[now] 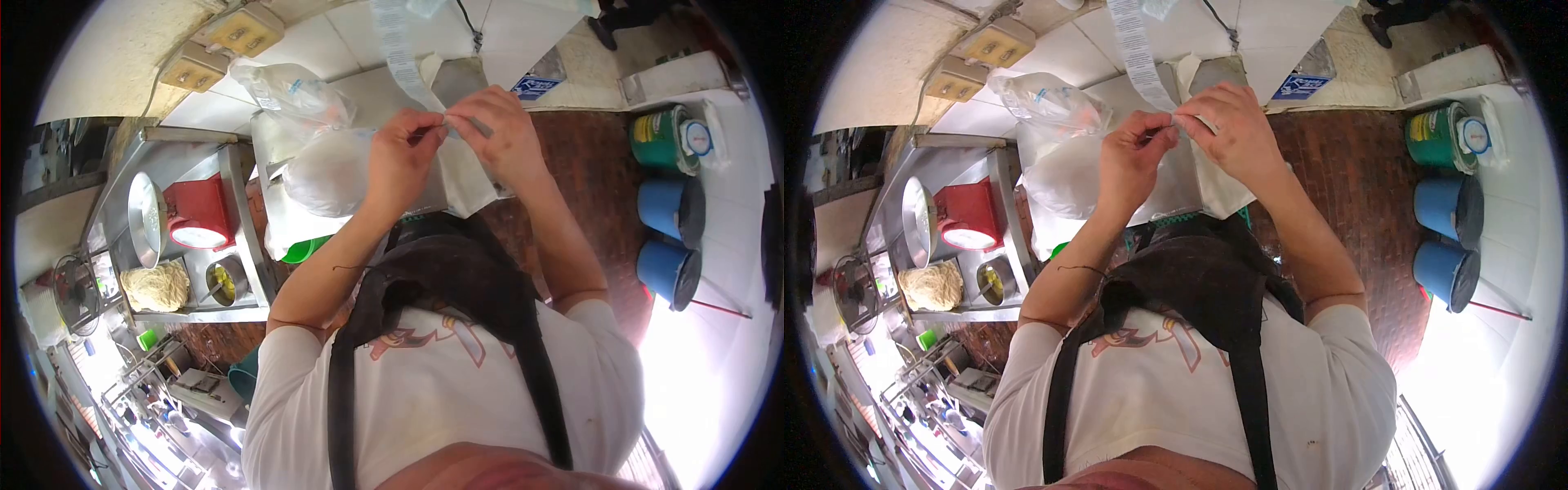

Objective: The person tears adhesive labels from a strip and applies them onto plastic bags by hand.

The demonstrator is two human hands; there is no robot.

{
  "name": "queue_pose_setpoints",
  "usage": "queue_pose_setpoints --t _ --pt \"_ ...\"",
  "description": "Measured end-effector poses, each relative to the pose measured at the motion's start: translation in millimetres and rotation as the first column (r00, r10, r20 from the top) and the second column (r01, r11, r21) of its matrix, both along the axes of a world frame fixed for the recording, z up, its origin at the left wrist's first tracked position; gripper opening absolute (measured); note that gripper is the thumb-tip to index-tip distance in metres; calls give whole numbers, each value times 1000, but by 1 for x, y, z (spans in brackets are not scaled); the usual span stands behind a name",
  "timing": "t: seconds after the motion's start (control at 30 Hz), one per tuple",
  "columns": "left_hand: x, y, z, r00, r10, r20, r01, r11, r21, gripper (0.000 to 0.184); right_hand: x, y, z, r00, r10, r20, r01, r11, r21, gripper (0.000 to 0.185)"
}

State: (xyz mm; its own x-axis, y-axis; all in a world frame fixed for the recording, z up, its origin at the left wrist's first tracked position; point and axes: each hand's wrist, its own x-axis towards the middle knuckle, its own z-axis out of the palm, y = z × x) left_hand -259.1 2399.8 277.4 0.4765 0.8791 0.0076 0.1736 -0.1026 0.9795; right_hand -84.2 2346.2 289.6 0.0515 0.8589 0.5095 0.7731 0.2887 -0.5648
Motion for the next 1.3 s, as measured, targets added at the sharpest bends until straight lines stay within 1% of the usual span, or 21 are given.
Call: queue_pose_setpoints --t 0.07,0.17,0.27,0.37,0.47,0.57,0.6,0.67,0.77,0.8,0.87,0.93,0.97,1.0,1.03,1.1,1.17,1.2,1.23,1.27,1.3 --pt "0 0 5 1000 3 -19 -3 1000 -4 10 1 1 -3 1000 2 -4 -2 1000 -2 14" --pt "0 -1 1 999 -2 39 2 1000 -21 11 1 -1 3 999 32 -13 -32 999 -6 13" --pt "-1 -1 5 999 -47 -16 48 997 68 13 0 -2 -2 999 15 28 -16 1000 26 12" --pt "-1 -1 9 998 -52 -42 56 993 99 14 4 -1 -6 998 41 46 -42 999 25 11" --pt "-2 -1 7 998 -43 -51 49 992 114 14 4 0 -4 999 39 -16 -39 999 -7 11" --pt "-2 1 0 998 -39 -40 43 994 101 15 5 -1 -7 989 13 -150 -13 1000 1 10" --pt "-3 2 -4 995 -43 -87 51 994 98 17 6 -1 -8 962 -81 -259 58 994 -96 11" --pt "-5 6 -13 982 -43 -182 60 994 88 22 9 -3 -13 856 -281 -434 153 939 -307 13" --pt "-4 2 -38 983 -66 -172 37 985 -168 29 38 4 -52 616 -409 -673 191 907 -376 18" --pt "-11 -7 -35 970 -104 -221 75 988 -136 31 42 0 -58 540 -391 -745 189 919 -345 19" --pt "-21 -24 -8 932 -184 -313 169 983 -73 35 49 0 -63 375 -341 -862 211 937 -279 21" --pt "-51 -33 47 929 -259 -265 275 961 28 43 41 -7 -50 380 -322 -867 230 941 -248 22" --pt "-75 -25 66 923 -304 -234 358 902 241 47 39 -11 -44 381 -313 -870 248 941 -229 22" --pt "-100 -11 84 909 -358 -213 416 794 443 52 38 -12 -42 383 -297 -875 225 948 -223 22" --pt "-116 5 102 910 -230 -345 399 711 579 54 35 -14 -41 383 -281 -880 199 955 -218 21" --pt "-141 37 104 866 -107 -489 440 628 642 55 28 -15 -42 395 -256 -882 145 966 -215 20" --pt "-160 61 64 808 -167 -565 508 683 524 54 18 -11 -43 420 -238 -876 87 971 -222 20" --pt "-162 57 49 875 -152 -459 373 816 441 52 12 -9 -41 444 -235 -865 73 971 -226 20" --pt "-160 51 34 929 -115 -352 236 916 324 49 3 -7 -40 467 -234 -853 61 971 -233 20" --pt "-157 46 22 967 -57 -250 103 979 177 47 -6 -6 -37 489 -236 -840 51 969 -242 20" --pt "-149 37 20 944 96 -315 -27 976 218 47 -14 -6 -34 499 -222 -838 48 972 -229 23"
